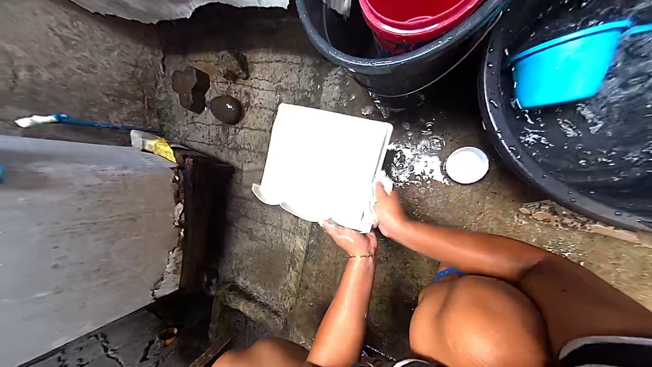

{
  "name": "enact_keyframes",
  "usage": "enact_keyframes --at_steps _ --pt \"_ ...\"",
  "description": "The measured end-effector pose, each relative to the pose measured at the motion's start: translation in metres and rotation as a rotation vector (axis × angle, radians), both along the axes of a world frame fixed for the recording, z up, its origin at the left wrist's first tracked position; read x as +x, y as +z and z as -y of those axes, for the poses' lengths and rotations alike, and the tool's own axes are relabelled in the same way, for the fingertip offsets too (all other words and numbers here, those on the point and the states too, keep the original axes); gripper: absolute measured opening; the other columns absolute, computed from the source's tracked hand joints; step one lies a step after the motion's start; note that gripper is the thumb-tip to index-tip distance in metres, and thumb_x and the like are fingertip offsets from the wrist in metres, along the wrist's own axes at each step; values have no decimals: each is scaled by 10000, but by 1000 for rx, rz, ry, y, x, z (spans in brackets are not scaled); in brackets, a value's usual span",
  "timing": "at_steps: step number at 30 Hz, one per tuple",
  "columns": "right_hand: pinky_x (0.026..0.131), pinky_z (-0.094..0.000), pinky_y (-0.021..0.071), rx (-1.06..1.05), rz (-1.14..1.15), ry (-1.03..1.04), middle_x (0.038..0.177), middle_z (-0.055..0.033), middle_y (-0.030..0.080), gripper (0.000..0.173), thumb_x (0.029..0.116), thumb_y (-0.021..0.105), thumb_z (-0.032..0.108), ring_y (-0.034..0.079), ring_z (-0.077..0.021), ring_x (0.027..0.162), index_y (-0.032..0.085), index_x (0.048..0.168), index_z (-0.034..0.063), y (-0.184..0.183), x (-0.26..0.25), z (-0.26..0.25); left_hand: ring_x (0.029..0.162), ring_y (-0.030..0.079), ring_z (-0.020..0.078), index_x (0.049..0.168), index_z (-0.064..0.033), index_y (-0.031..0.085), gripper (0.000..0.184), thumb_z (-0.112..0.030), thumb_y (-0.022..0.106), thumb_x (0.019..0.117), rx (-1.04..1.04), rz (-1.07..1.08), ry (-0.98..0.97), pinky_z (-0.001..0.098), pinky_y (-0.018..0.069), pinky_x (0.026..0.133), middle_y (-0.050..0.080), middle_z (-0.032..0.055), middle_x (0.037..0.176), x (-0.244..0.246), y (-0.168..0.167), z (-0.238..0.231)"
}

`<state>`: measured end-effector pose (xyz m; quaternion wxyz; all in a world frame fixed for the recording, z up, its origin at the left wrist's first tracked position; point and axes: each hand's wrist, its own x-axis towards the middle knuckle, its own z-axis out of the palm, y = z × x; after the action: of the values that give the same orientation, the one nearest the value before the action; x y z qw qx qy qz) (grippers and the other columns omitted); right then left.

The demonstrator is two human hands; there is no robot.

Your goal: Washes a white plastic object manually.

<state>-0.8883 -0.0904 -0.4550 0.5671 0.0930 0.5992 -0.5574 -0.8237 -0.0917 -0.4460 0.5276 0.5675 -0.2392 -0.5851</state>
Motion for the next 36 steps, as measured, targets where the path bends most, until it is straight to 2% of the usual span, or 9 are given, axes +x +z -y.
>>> enact_keyframes --at_steps 4,7,10,13,15,19,22,25,36 --pt "900 -592 539 99 -160 -143 1244 -222 622 563 1104 320 479 633 -341 1109 516 1405 46 -35 -57 31 1238 586 208 1501 -160 367 659 -538 29 1080 -52 81 -103 464 523 1007 564 108 1369 8 -2 -6" --pt "948 -424 556 -5 -431 -301 1195 -156 643 423 1099 398 308 650 -211 1086 540 1360 7 -62 -101 42 1226 595 197 1487 -152 392 624 -499 51 1095 -49 83 -114 442 528 1007 582 99 1349 14 1 -3" --pt "1085 -387 487 -133 -678 -251 1363 -229 576 475 1064 446 219 594 -232 1250 450 1438 -74 -60 -109 22 1216 600 194 1477 -139 409 606 -479 69 1106 -12 60 -110 437 528 1002 592 106 1337 19 5 7" --pt "915 -363 576 -288 -634 0 1252 -123 616 503 1083 434 274 662 -132 1043 327 1514 38 -18 -82 -5 1203 606 210 1466 -102 431 580 -437 106 1122 47 107 -125 444 532 993 588 129 1333 28 0 13" --pt "828 -393 596 -422 -638 182 1177 -138 614 491 1037 521 187 675 -161 951 321 1448 6 5 -60 -2 1200 606 223 1466 -84 435 573 -421 120 1127 93 120 -134 450 529 995 591 148 1329 27 -2 11" --pt "984 -487 532 -614 -923 491 1227 -252 611 300 912 687 113 610 -340 1159 632 1145 -69 16 -19 22 1165 616 208 1447 -71 453 555 -391 127 1131 86 89 -187 429 531 988 607 135 1291 21 -1 5" --pt "1118 -601 390 -628 -1108 850 1286 -244 652 368 997 541 222 517 -443 1323 692 1215 -33 4 4 0 994 650 148 1305 -86 514 510 -363 124 1128 37 31 -180 354 557 875 648 73 1086 23 2 20" --pt "1085 -593 416 -672 -1079 955 1205 -181 710 372 1029 442 214 541 -431 1295 723 1127 -10 -3 5 -22 1016 638 166 1370 -53 485 510 -341 136 1135 59 48 -209 361 546 902 632 105 1139 32 0 29" --pt "1022 -523 463 -1040 -1318 850 1029 -123 761 266 972 566 179 646 -370 1112 781 934 27 -18 -40 35 1051 640 118 1364 79 487 466 -186 186 1126 41 341 -543 311 541 953 631 150 1181 55 23 27"
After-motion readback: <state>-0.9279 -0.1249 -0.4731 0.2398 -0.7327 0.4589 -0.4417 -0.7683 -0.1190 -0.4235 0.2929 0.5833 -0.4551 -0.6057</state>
